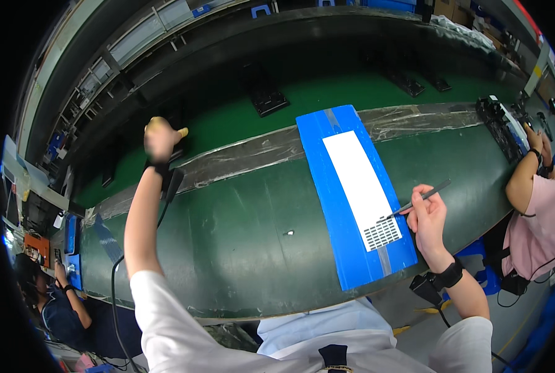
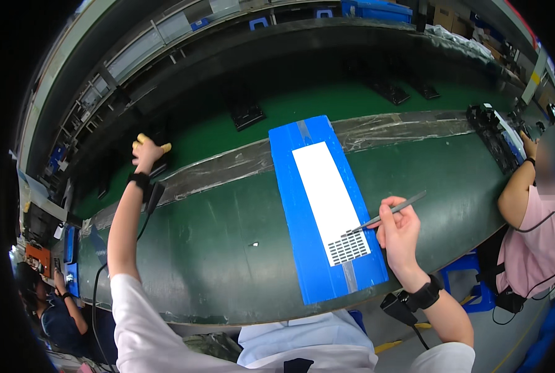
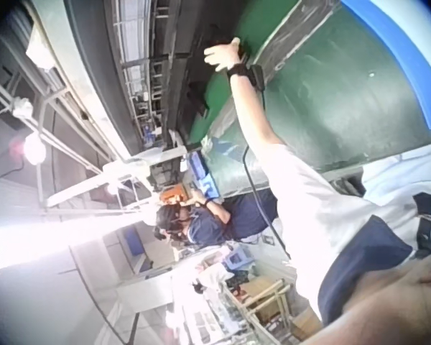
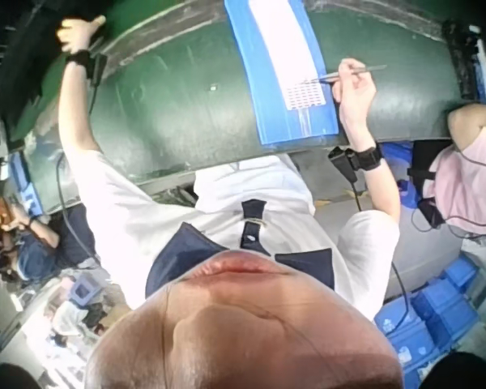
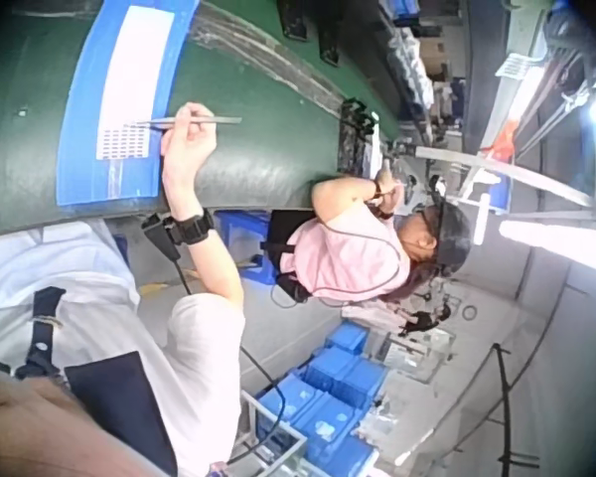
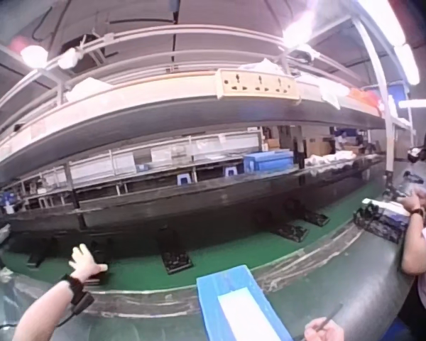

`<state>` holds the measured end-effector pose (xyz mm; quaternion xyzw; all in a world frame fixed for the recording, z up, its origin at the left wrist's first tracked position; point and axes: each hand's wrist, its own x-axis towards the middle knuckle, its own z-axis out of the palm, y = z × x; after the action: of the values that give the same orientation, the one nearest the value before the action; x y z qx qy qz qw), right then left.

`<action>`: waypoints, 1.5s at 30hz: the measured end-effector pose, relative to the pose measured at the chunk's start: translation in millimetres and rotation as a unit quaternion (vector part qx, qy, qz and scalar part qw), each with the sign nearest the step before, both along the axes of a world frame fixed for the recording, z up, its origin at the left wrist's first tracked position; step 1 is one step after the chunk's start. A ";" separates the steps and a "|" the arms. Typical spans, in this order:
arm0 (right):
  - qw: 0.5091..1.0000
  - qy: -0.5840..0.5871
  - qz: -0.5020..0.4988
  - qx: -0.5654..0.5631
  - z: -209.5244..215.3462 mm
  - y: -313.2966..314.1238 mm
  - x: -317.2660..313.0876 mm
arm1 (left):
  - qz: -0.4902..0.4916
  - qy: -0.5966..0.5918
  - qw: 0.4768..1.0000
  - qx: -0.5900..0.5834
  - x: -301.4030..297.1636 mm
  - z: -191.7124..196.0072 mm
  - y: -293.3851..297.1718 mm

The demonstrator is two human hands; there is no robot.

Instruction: Assembling small components into a black plastic housing on an electronics production line.

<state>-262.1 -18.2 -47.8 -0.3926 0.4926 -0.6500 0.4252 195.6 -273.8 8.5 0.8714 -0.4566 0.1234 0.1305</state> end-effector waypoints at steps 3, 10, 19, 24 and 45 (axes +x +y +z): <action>1.000 -0.001 -0.006 0.015 3.3 -0.3 -2.1 | -0.133 -0.082 0.987 0.038 -45.9 5.6 -32.9; 1.000 -0.002 0.012 0.025 1.6 -7.9 -1.3 | -0.461 -0.110 0.862 0.177 -122.7 -8.8 -81.9; 0.998 -0.052 0.027 -0.015 7.4 1.5 -3.1 | -0.512 -0.367 0.774 -0.060 -136.3 18.7 19.4; 0.999 -0.037 0.012 -0.009 -2.4 1.0 -10.1 | -0.512 -0.345 0.781 -0.095 -194.3 15.4 163.1; 0.982 0.002 0.184 -0.033 50.7 0.3 95.7 | -0.487 0.006 0.869 0.087 -173.7 4.2 303.3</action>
<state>-166.3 -17.9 3.0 -0.4918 0.3911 -0.5758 0.5231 21.8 29.6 12.7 0.5471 -0.8311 -0.0012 0.0999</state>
